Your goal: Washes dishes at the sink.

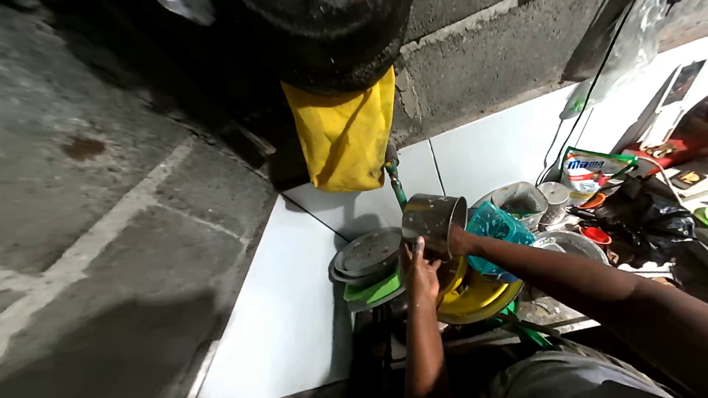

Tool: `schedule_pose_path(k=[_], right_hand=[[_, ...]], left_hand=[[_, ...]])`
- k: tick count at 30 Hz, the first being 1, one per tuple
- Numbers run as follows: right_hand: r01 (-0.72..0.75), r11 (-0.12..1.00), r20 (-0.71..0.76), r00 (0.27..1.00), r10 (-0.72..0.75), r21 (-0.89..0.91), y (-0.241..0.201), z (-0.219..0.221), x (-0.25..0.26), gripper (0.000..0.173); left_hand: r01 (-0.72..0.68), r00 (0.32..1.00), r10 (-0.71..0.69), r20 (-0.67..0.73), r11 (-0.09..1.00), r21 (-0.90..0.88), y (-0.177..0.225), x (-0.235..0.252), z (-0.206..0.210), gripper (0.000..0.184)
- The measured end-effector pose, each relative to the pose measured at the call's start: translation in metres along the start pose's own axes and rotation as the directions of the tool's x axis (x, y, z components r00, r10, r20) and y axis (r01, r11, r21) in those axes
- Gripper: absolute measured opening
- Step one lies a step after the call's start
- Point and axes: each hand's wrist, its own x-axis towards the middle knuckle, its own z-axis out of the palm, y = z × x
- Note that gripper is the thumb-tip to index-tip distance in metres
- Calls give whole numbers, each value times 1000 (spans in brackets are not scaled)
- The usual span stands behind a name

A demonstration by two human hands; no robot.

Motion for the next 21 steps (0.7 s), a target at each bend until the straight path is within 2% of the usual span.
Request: schedule_pose_path(k=[1, 3, 6, 7, 9, 10, 11, 12, 13, 14, 15, 16, 17, 19, 20, 21], right_hand=[[34, 985, -7, 999, -33, 172, -3, -9, -6, 41], [29, 882, 19, 999, -43, 471, 2, -14, -13, 35], [-146, 611, 87, 988, 125, 778, 1, -4, -25, 23], [-196, 528, 96, 973, 212, 826, -5, 0, -29, 21], [-211, 420, 72, 944, 322, 883, -20, 2, -30, 19], [-184, 423, 47, 949, 313, 888, -22, 4, -30, 21], [-158, 474, 18, 958, 287, 866, -22, 5, -30, 22], [-137, 567, -9, 969, 247, 812, -19, 9, -31, 27], [-120, 684, -28, 979, 201, 719, -17, 15, -31, 30], [-98, 801, -41, 988, 151, 590, -17, 23, -34, 31], [-48, 906, -57, 995, 79, 420, -19, 32, -37, 33], [20, 979, -63, 998, -7, 202, -19, 40, -39, 38], [31, 999, -8, 999, -31, -13, -17, 43, -40, 42], [35, 919, 14, 999, -31, -393, 7, 43, -29, 41], [53, 853, -14, 997, -71, -519, 22, 43, -21, 39], [57, 828, -33, 995, -91, -558, 28, 42, -15, 39]], left_hand=[[-27, 995, 16, 98, 993, 117, 12, -4, -8, 56], [-135, 956, 38, 291, 937, 322, 35, -7, -28, 49], [-330, 919, 105, 381, 733, 595, 38, 8, -51, 50], [-361, 909, 132, 395, 723, 589, 29, 12, -58, 54], [-364, 889, 207, 409, 860, 357, -1, 15, -63, 70], [-302, 890, 192, 413, 928, 220, -14, 13, -63, 81], [-212, 905, 149, 400, 970, 118, -25, 8, -58, 93], [-141, 921, 117, 371, 989, 38, -35, 4, -51, 96], [-94, 940, 103, 325, 995, -42, -45, 0, -43, 86], [-82, 964, 115, 238, 986, -142, -50, -2, -31, 60], [-133, 978, 165, 125, 964, -231, -50, -1, -19, 50], [-226, 968, 246, 42, 935, -274, -46, 1, -11, 52], [-306, 950, 312, -17, 917, -257, -42, 3, -7, 49], [-327, 944, 327, -37, 917, -229, -45, 8, -4, 51], [-295, 955, 296, -27, 931, -216, -48, 7, -2, 51], [-267, 963, 266, -34, 939, -217, -49, 7, 2, 50]])
